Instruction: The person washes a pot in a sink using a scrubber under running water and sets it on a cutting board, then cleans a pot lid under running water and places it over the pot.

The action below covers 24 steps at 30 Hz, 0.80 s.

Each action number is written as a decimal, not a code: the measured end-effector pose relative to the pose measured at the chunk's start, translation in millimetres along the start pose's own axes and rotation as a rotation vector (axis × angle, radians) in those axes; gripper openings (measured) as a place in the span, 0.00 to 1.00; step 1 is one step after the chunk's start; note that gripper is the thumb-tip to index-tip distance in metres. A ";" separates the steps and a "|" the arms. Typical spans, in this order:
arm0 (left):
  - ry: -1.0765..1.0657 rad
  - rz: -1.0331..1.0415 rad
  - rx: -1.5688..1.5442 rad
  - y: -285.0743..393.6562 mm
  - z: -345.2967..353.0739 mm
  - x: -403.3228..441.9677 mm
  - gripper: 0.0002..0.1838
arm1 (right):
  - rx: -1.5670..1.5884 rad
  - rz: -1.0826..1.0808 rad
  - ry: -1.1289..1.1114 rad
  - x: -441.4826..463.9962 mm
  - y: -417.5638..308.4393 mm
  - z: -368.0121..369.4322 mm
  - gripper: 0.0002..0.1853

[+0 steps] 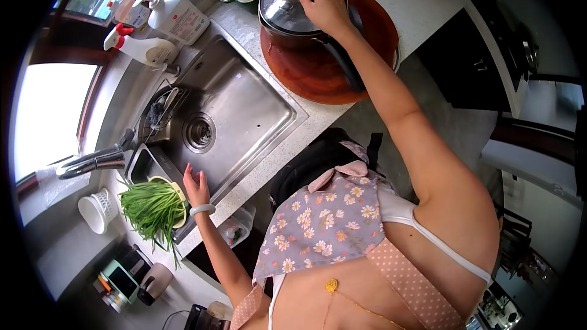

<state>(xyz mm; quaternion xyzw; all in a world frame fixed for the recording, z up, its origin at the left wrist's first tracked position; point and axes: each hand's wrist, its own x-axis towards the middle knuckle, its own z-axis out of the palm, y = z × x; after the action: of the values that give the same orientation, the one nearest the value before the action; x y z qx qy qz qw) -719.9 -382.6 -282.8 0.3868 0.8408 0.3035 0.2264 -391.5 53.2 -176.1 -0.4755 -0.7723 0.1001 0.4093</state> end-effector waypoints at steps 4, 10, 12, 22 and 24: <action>-0.036 0.010 0.030 -7.9 2.7 -5.2 0.27 | 0.026 -0.019 -0.025 3.7 -0.7 7.1 0.22; -0.079 -0.022 0.044 4.1 4.5 -9.0 0.26 | -0.004 -0.074 -0.021 0.7 21.0 25.0 0.23; -0.093 -0.009 0.061 1.4 6.8 -10.6 0.25 | -0.017 -0.089 -0.048 0.0 25.6 21.7 0.25; -0.187 -0.135 -0.069 21.1 15.9 -28.2 0.18 | 0.310 -0.313 -0.284 -50.5 -98.9 35.6 0.14; -0.183 -0.093 -0.004 10.0 17.2 -33.7 0.17 | 0.528 -0.279 -0.609 -74.5 -126.2 76.8 0.11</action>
<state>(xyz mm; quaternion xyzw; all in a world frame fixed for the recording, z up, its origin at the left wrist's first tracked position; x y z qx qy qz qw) -684.1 -398.2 -283.3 0.3731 0.8330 0.2578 0.3169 -513.9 -56.2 -197.0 -0.1940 -0.8628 0.3737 0.2799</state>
